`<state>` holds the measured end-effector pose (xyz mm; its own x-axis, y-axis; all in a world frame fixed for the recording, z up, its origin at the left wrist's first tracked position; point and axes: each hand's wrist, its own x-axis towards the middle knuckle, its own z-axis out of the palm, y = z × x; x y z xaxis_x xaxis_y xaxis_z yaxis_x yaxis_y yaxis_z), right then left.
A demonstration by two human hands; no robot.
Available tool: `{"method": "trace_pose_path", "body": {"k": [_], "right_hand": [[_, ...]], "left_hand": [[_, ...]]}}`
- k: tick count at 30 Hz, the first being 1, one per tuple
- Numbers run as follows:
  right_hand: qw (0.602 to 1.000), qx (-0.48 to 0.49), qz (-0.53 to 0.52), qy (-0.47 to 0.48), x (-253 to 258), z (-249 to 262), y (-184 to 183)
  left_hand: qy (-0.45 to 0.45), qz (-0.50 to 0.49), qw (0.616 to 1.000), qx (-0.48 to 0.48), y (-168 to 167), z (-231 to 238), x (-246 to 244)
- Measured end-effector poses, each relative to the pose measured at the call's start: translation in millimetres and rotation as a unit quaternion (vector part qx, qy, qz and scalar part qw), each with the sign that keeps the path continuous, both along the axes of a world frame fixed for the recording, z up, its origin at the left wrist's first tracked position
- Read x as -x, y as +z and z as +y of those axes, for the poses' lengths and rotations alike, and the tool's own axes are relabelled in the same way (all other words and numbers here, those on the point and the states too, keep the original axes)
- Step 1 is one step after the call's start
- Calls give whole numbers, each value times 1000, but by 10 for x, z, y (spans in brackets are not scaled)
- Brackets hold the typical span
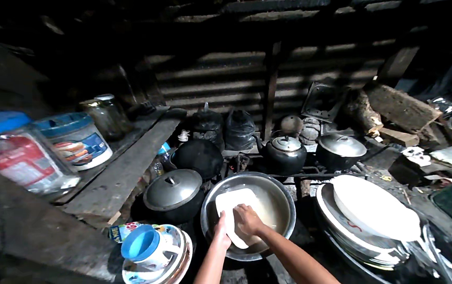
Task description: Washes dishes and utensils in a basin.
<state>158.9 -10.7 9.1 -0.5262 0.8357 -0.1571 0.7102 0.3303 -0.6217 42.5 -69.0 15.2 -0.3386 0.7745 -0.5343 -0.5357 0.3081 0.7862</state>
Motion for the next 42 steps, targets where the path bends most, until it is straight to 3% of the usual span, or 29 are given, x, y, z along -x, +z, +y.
{"method": "trace_pose_path", "body": {"k": [4, 10, 14, 17, 23, 25, 28, 30, 31, 34, 36, 39, 42], "right_hand": [[986, 81, -78, -121, -94, 142, -45], [999, 30, -9, 34, 81, -130, -34], [998, 27, -39, -50, 1, 154, -75], [1000, -17, 10, -13, 122, 88, -47], [986, 74, -63, -134, -51, 153, -104], [980, 132, -87, -121, -72, -10, -59], [972, 199, -127, -10, -89, -242, 6], [970, 170, -170, 44, -161, -245, 85], [977, 128, -168, 25, -229, -204, 112], [980, 54, -85, -169, -445, -60, 364], [964, 75, 1, -254, -559, 93, 378], [933, 161, 172, -272, -684, 224, 252], [872, 215, 313, -307, -753, 192, 236]], "left_hand": [[0, 18, 1000, -9, 34, -11, -16], [5, -8, 999, -47, -5, 0, -4], [-3, 12, 999, -31, 24, -35, -48], [-15, 23, 999, -46, -4, -33, -50], [28, 56, 997, -51, 0, -50, -49], [41, 70, 994, -70, -9, -22, -49], [44, 124, 985, -112, 53, 11, 6], [28, 155, 980, -120, 87, 30, 91], [25, 164, 979, -117, 106, 42, 136], [41, 140, 984, -100, 130, 110, 238], [49, 105, 989, -96, 110, 153, 259], [33, 43, 994, -96, 95, 222, 222], [29, 34, 998, -51, 14, 320, 194]]}}
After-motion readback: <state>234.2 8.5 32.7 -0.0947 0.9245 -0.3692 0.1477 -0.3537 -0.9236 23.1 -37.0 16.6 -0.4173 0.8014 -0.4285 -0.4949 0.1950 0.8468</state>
